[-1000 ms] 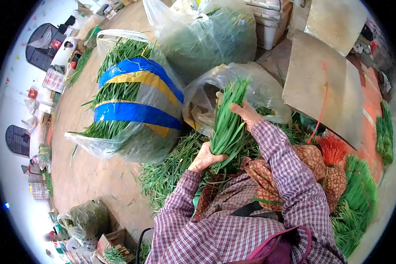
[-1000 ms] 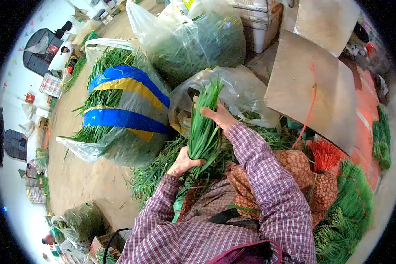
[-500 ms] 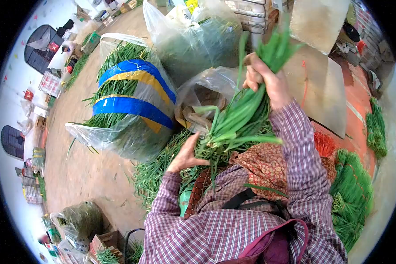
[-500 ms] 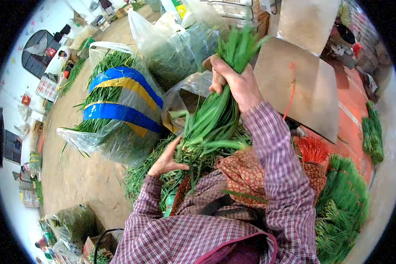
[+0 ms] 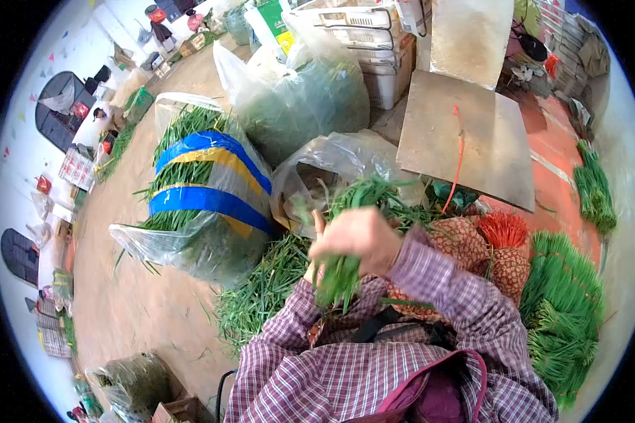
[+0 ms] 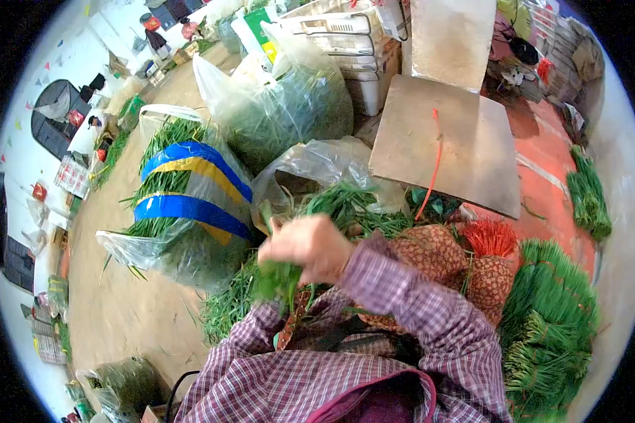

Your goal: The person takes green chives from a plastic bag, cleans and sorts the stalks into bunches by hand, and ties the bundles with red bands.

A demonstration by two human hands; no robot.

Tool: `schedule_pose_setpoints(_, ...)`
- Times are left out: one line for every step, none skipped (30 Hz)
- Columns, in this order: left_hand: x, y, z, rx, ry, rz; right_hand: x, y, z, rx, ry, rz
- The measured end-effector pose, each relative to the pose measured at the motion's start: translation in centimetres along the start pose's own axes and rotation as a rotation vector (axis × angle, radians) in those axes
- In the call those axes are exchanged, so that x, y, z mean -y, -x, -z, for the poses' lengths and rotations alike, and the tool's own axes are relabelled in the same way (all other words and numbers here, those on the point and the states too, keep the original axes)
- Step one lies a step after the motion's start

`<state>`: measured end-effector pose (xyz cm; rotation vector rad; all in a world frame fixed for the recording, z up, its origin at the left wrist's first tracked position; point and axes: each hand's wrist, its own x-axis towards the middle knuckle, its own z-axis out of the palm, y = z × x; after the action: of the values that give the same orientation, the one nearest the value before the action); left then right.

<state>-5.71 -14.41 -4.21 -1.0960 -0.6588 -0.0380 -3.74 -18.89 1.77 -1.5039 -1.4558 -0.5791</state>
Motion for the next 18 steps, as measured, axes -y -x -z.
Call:
schedule_pose_setpoints(1.0,0.4,2.6,0.378,0.452,-0.172,0.6,1.7,-2.0,0.105,0.080,0.008)
schedule_pose_setpoints(0.9,1.5,2.7,0.479,0.814,0.086,1.2,3.2,-3.7,0.079,0.155,0.043)
schedule_pose_setpoints(1.5,2.3,1.8,0.535,0.998,0.171,1.8,3.9,-4.0,0.139,0.155,0.079)
schedule_pose_setpoints(1.3,2.8,1.0,0.532,0.996,0.173,2.3,4.7,-4.8,0.181,0.162,0.105)
schedule_pose_setpoints(1.1,3.1,-0.2,0.721,1.288,0.132,2.8,5.3,-5.2,0.259,0.175,0.106)
schedule_pose_setpoints(0.9,3.1,-1.7,0.909,1.578,0.086,3.1,5.9,-5.5,0.335,0.188,0.107)
schedule_pose_setpoints(0.5,2.8,-3.4,1.097,1.868,0.032,3.2,6.6,-6.3,0.330,0.188,0.108)
schedule_pose_setpoints(0.1,2.1,-5.4,1.284,2.158,-0.030,3.0,7.4,-7.1,0.356,0.183,0.114)
schedule_pose_setpoints(-2.3,0.7,-8.7,1.789,2.723,-0.504,2.9,7.8,-7.5,0.382,0.180,0.121)
schedule_pose_setpoints(-3.5,-0.2,-10.3,2.296,3.135,-1.233,3.2,7.7,-7.6,0.376,0.183,0.123)
schedule_pose_setpoints(-3.1,-0.5,-10.5,2.302,3.134,-1.134,3.7,7.4,-7.4,0.405,0.176,0.091)
schedule_pose_setpoints(-4.3,-0.6,-10.5,2.324,3.158,-1.281,4.3,6.9,-6.9,0.435,0.170,0.058)
schedule_pose_setpoints(-5.4,-0.7,-10.5,2.210,3.184,-1.226,5.1,6.6,-6.1,0.489,0.103,0.009)
schedule_pose_setpoints(-6.1,-0.8,-10.8,2.099,3.205,-1.168,6.3,5.7,-4.9,0.442,-0.012,-0.066)
schedule_pose_setpoints(-5.9,-1.0,-11.3,1.994,3.208,-1.091,7.0,4.7,-3.5,0.378,-0.042,-0.073)
schedule_pose_setpoints(-6.0,-1.2,-11.8,1.973,3.224,-1.072,7.3,3.9,-1.8,0.314,-0.072,-0.079)
schedule_pose_setpoints(-5.0,-1.4,-12.1,1.887,3.240,-0.942,7.2,3.2,0.0,0.241,0.018,-0.104)
schedule_pose_setpoints(-4.0,-1.6,-12.4,1.803,3.244,-0.818,6.5,2.6,1.9,0.167,0.107,-0.131)
